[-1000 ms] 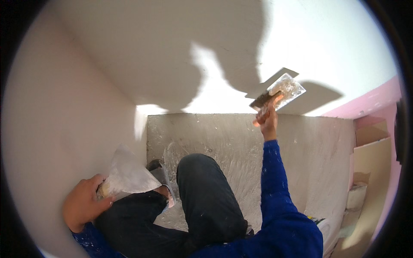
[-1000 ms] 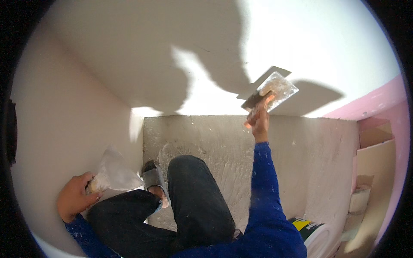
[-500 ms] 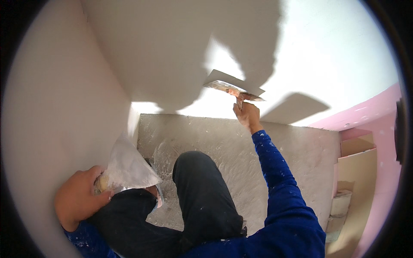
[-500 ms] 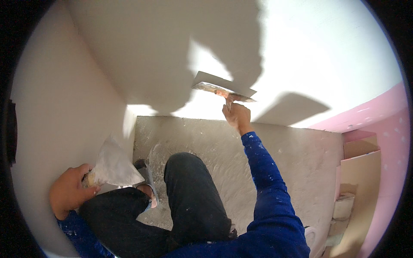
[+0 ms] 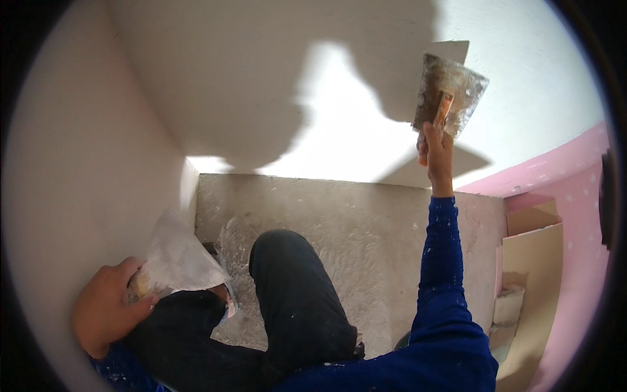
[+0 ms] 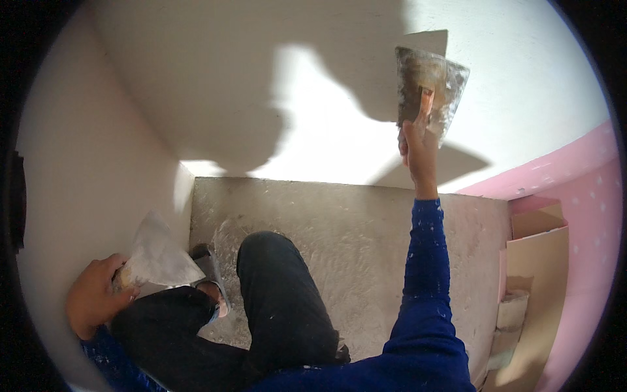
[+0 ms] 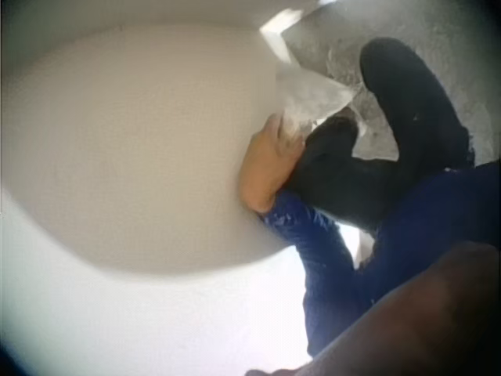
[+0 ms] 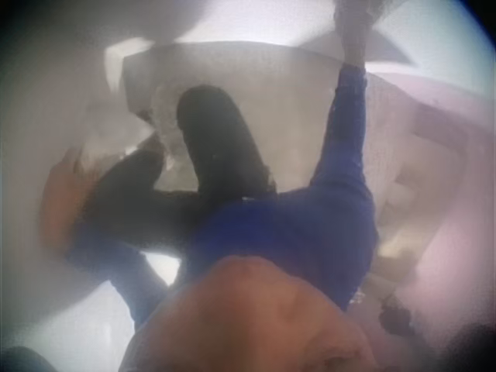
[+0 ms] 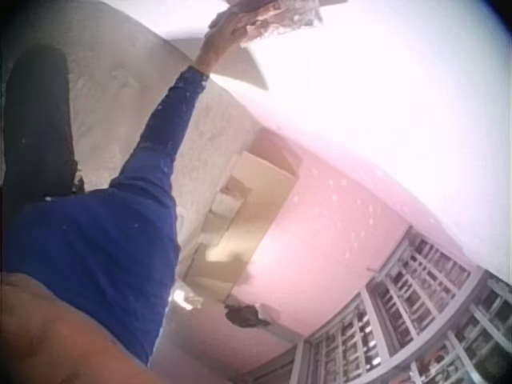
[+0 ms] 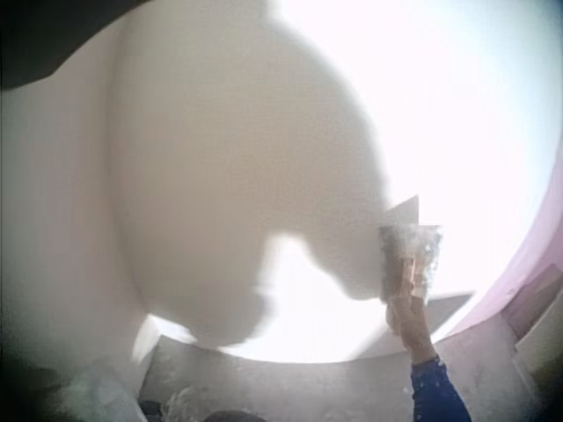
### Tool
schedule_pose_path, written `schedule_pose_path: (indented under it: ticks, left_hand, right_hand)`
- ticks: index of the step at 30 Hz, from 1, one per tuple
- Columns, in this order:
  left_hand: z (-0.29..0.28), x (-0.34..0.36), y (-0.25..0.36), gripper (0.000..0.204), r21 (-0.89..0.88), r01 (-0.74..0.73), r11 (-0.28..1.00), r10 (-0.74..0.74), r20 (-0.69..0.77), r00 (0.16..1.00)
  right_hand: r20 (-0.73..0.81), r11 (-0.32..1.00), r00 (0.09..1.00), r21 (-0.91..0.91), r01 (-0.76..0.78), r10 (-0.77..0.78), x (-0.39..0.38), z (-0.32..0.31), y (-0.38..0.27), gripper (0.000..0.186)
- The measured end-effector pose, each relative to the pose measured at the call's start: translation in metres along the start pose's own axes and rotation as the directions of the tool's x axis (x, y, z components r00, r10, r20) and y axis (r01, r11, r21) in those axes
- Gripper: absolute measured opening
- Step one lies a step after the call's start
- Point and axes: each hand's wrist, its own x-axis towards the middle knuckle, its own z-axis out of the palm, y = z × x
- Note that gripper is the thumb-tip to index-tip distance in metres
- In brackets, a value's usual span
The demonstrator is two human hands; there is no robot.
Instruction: The person applies plaster to a wall using a trowel and a smaller scraper. They repeatedly scoop plaster from a bag on the floor and spread it onto the wall surface, smoothing it with the trowel.
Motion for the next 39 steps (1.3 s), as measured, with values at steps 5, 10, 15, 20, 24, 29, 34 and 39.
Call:
schedule_pose_path:
  ticks: [5, 10, 15, 20, 24, 29, 34, 39]
  left_hand:
    - [-0.003, 0.003, 0.003, 0.049, -0.060, 0.048, 0.997, -0.045, 0.051, 0.998]
    - [-0.004, 0.010, 0.011, 0.049, -0.047, 0.070, 0.996, -0.067, 0.056, 0.996]
    - [-0.004, 0.012, 0.017, 0.051, 0.016, 0.164, 0.986, -0.165, 0.075, 0.983]
    - [-0.005, 0.011, 0.018, 0.049, 0.060, 0.092, 0.994, -0.094, 0.032, 0.995]
    - [-0.003, 0.014, 0.012, 0.049, 0.001, 0.050, 0.999, -0.050, 0.047, 0.998]
    - [0.004, 0.020, 0.002, 0.050, -0.090, 0.050, 0.995, -0.046, 0.047, 0.998]
    - [0.004, 0.022, -0.002, 0.051, -0.095, 0.059, 0.994, -0.056, 0.035, 0.998]
    - [0.004, 0.023, 0.000, 0.053, -0.033, 0.099, 0.995, -0.099, 0.016, 0.995]
  right_hand:
    - [0.236, 0.764, 0.966, -0.602, 0.233, -0.109, -0.039, 0.067, 0.064, 0.043]
    - [0.311, 0.533, 0.944, -0.821, 0.208, 0.112, -0.019, 0.100, 0.101, 0.056]
    - [0.095, 0.711, 0.994, -0.695, 0.104, -0.052, 0.016, 0.043, 0.071, 0.041]
    - [0.101, 0.892, 0.995, -0.451, 0.034, 0.013, 0.007, -0.023, 0.044, 0.036]
    - [0.326, 0.843, 0.938, -0.531, 0.081, 0.115, -0.030, 0.038, 0.086, 0.050]
    - [0.337, 0.492, 0.918, -0.847, 0.200, 0.208, -0.033, 0.113, 0.110, 0.058]
    - [0.221, 0.518, 0.967, -0.847, 0.124, 0.129, -0.016, 0.114, 0.083, 0.057]
    - [0.045, 0.811, 0.999, -0.585, 0.017, 0.011, 0.025, 0.050, 0.045, 0.053]
